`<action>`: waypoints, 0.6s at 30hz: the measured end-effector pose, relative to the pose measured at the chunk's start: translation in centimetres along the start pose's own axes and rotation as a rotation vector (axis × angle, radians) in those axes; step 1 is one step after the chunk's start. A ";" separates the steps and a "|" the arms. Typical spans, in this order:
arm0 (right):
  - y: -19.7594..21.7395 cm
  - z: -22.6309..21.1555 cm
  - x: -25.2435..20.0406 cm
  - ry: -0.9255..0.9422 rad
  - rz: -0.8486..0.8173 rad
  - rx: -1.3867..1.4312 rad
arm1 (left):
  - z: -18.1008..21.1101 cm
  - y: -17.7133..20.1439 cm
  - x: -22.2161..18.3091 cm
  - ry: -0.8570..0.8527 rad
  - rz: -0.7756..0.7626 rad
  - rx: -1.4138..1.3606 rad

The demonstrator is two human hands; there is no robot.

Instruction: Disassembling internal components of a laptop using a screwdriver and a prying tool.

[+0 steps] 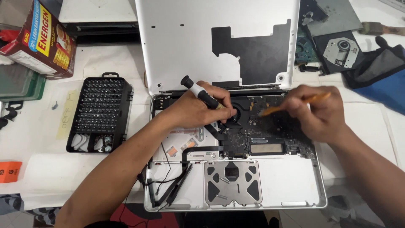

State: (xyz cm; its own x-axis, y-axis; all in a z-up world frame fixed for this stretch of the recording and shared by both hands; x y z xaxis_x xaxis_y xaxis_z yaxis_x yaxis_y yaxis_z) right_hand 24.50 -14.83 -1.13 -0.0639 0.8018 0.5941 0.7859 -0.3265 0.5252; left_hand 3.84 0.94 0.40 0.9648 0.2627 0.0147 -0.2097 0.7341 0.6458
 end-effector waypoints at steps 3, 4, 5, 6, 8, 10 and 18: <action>1.0 1.4 0.4 -0.060 0.101 -0.016 | -0.1 0.2 0.1 0.001 0.007 -0.030; 1.3 2.0 0.2 -0.108 0.154 -0.006 | -0.4 -0.1 0.1 0.018 -0.021 -0.050; 1.5 2.7 -0.1 -0.156 0.206 0.003 | -0.8 -0.4 0.1 0.036 -0.050 -0.069; 1.7 3.1 0.1 -0.160 0.209 0.006 | -0.8 -0.3 0.0 0.039 -0.054 -0.068; 2.3 3.6 0.4 -0.089 0.286 0.083 | -1.0 -0.1 -0.1 0.136 -0.050 -0.082; 2.8 3.5 0.9 -0.086 0.314 0.120 | -1.5 -0.1 0.2 0.025 -0.008 -0.195; 4.8 5.5 1.2 -0.135 0.417 0.162 | -2.1 0.1 0.6 -0.021 0.126 -0.337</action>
State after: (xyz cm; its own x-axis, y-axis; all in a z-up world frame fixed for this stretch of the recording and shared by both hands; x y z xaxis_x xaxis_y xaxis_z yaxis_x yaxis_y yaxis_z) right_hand 31.56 -12.72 -1.23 0.3503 0.6800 0.6441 0.8142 -0.5610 0.1495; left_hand 4.09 2.52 -1.09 0.9303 0.3538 0.0964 -0.3645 0.8630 0.3498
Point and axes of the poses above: each hand's wrist, its own x-axis towards the middle knuckle, its own y-axis out of the back of the hand, z = x × y, the point moved 4 cm from there along x, towards the middle knuckle, and after that the axes turned 9 degrees about x, right-handed, at the moved point
